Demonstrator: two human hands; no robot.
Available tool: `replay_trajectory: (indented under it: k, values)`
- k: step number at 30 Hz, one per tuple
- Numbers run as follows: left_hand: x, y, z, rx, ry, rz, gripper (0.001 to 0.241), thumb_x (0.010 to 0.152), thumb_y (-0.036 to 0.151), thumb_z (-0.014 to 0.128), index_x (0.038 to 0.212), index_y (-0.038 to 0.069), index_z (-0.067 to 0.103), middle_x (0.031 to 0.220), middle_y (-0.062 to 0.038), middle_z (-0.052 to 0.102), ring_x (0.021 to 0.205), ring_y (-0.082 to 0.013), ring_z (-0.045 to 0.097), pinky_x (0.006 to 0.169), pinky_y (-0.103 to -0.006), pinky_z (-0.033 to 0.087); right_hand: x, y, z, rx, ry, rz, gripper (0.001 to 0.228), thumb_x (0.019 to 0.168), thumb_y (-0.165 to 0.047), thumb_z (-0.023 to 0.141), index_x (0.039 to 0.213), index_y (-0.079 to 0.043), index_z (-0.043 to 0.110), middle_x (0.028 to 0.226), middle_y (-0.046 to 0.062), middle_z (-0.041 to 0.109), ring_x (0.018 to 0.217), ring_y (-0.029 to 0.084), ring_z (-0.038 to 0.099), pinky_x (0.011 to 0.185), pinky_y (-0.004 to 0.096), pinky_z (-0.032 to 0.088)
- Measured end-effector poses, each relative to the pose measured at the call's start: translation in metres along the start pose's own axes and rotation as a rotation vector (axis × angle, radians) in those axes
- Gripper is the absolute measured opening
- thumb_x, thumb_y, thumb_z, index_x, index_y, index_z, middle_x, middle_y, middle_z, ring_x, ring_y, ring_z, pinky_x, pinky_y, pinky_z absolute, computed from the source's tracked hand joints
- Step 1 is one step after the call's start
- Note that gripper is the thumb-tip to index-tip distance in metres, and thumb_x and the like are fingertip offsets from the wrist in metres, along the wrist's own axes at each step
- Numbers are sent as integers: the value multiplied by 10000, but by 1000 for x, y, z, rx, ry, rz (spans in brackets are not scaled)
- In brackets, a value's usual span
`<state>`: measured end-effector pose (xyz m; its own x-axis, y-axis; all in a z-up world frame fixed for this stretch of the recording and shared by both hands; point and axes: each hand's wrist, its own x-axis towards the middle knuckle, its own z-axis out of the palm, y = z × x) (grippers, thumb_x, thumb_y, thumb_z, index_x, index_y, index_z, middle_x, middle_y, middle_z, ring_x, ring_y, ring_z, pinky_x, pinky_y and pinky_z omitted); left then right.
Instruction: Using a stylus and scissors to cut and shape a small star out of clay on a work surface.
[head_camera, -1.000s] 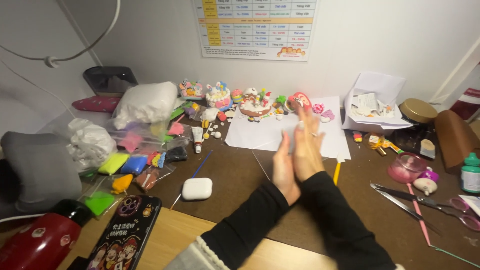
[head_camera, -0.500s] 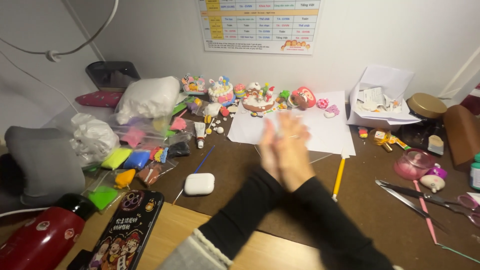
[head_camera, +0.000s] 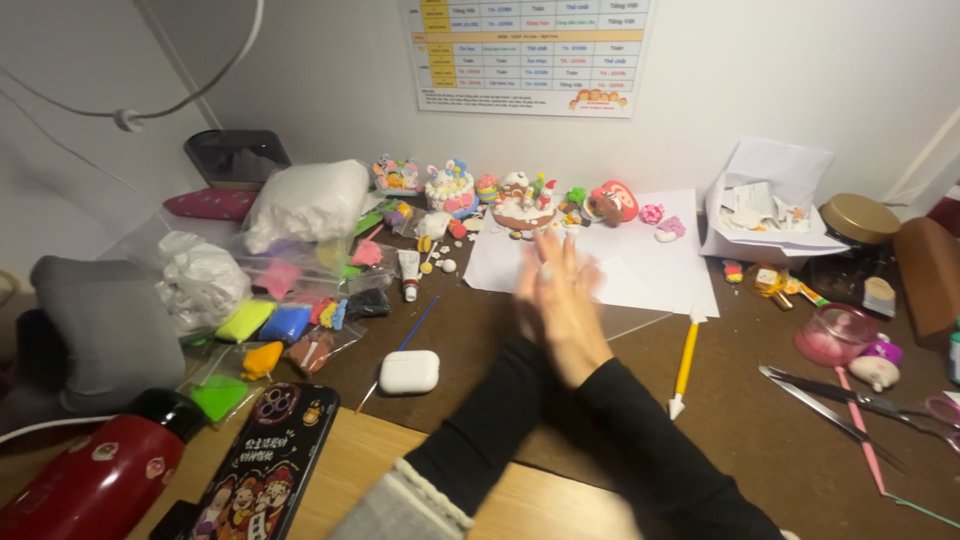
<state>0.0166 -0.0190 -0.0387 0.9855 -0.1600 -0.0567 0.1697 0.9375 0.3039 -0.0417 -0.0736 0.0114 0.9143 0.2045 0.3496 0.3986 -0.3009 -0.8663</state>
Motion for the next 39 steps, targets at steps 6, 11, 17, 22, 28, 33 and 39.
replay_trajectory:
  k: [6,11,17,22,28,33,39]
  values:
    - [-31,-7,43,1,-78,-62,686,980,624,656,1397,79,629,1321,-83,685,1238,-198,640,1092,-360,492,-3,-2,-26,37,-17,24,670,1035,-580,104,1651,-333,196,1709,153,137,1556,374,61,1227,549,-84]
    - [7,20,0,220,16,-51,701,951,793,514,1233,170,664,1177,33,673,1170,-113,609,1166,-417,285,-14,-25,10,90,-27,48,669,1033,-590,101,1648,-348,207,1706,151,161,1555,366,81,1238,525,-91]
    - [3,-32,-11,231,-16,-133,631,981,716,556,1265,161,653,1200,-8,657,1185,-148,614,1146,-437,339,22,36,-31,236,205,26,721,1066,-592,160,1652,-177,224,1711,192,153,1578,353,41,1266,531,-40]
    - [12,13,0,240,-54,-223,572,1007,646,594,1294,154,643,1221,-44,643,1199,-179,619,1127,-455,386,4,14,15,335,66,53,688,1066,-542,277,1619,-135,314,1682,205,225,1564,342,154,1268,526,117]
    - [7,-57,-15,248,-83,-323,502,1042,553,644,1332,144,630,1250,-92,625,1217,-221,625,1102,-479,450,18,24,-28,132,248,-4,640,1116,-466,246,1599,-55,321,1672,224,240,1557,348,182,1281,498,90]
    - [14,-80,-36,259,-124,-415,457,1069,483,681,1361,137,620,1271,-129,610,1231,-252,629,1084,-497,497,35,91,-87,-293,617,-34,461,1152,-465,340,1474,-216,556,1449,147,535,1387,393,444,1209,535,277]
    - [24,-59,-35,204,-175,-339,313,1050,49,541,1362,73,543,1157,-105,673,1108,-280,728,971,-512,583,31,77,-103,-299,627,-7,283,1137,-423,494,1334,-291,649,1317,16,666,1343,277,529,1140,444,375]
